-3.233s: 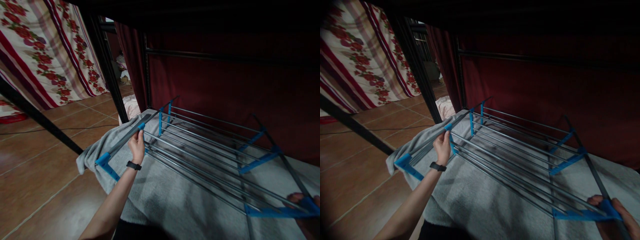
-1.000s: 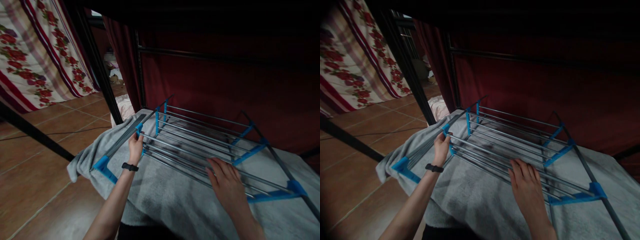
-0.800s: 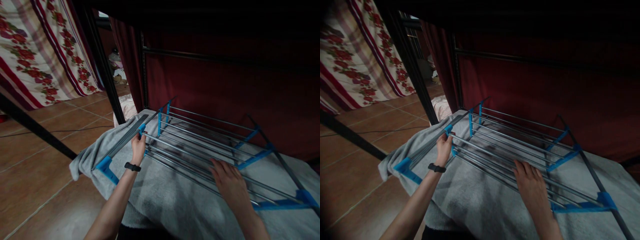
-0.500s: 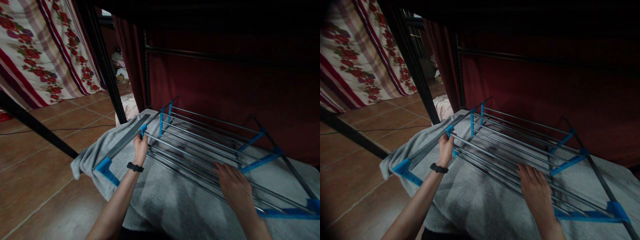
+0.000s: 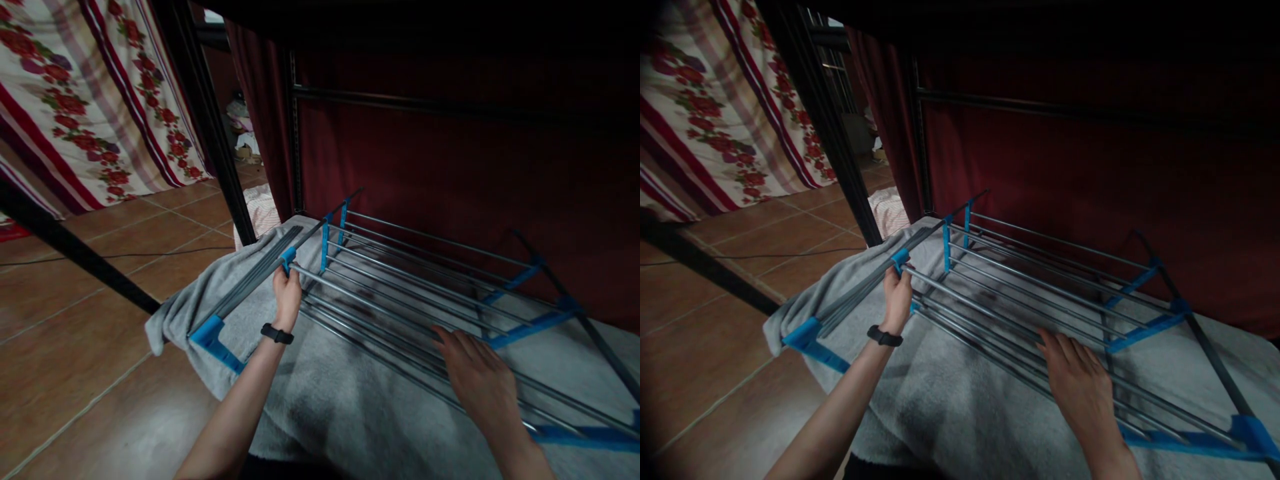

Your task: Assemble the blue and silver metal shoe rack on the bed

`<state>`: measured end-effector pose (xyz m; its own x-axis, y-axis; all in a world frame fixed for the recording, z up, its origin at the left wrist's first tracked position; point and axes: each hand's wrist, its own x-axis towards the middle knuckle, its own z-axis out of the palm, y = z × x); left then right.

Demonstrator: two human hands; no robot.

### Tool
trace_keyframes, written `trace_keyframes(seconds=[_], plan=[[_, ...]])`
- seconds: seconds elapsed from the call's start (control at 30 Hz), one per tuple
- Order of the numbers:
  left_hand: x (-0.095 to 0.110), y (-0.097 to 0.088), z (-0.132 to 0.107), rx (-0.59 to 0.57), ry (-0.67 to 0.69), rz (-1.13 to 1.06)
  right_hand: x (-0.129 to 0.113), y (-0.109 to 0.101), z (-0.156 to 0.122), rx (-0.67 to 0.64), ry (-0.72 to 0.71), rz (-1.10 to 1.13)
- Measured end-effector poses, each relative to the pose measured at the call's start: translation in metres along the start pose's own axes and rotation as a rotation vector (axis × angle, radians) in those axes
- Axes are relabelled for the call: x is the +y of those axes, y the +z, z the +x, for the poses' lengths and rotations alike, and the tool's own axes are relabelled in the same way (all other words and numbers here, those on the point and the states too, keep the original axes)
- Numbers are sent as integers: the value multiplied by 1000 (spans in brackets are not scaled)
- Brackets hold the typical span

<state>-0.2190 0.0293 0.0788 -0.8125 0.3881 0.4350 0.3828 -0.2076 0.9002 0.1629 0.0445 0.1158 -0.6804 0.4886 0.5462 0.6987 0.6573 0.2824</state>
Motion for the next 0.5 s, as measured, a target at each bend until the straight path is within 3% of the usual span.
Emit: trace_keyframes(seconds=[0.5], plan=[[6,0,-1,-3,-2,-20,4,-1,0,-1,-31,10]])
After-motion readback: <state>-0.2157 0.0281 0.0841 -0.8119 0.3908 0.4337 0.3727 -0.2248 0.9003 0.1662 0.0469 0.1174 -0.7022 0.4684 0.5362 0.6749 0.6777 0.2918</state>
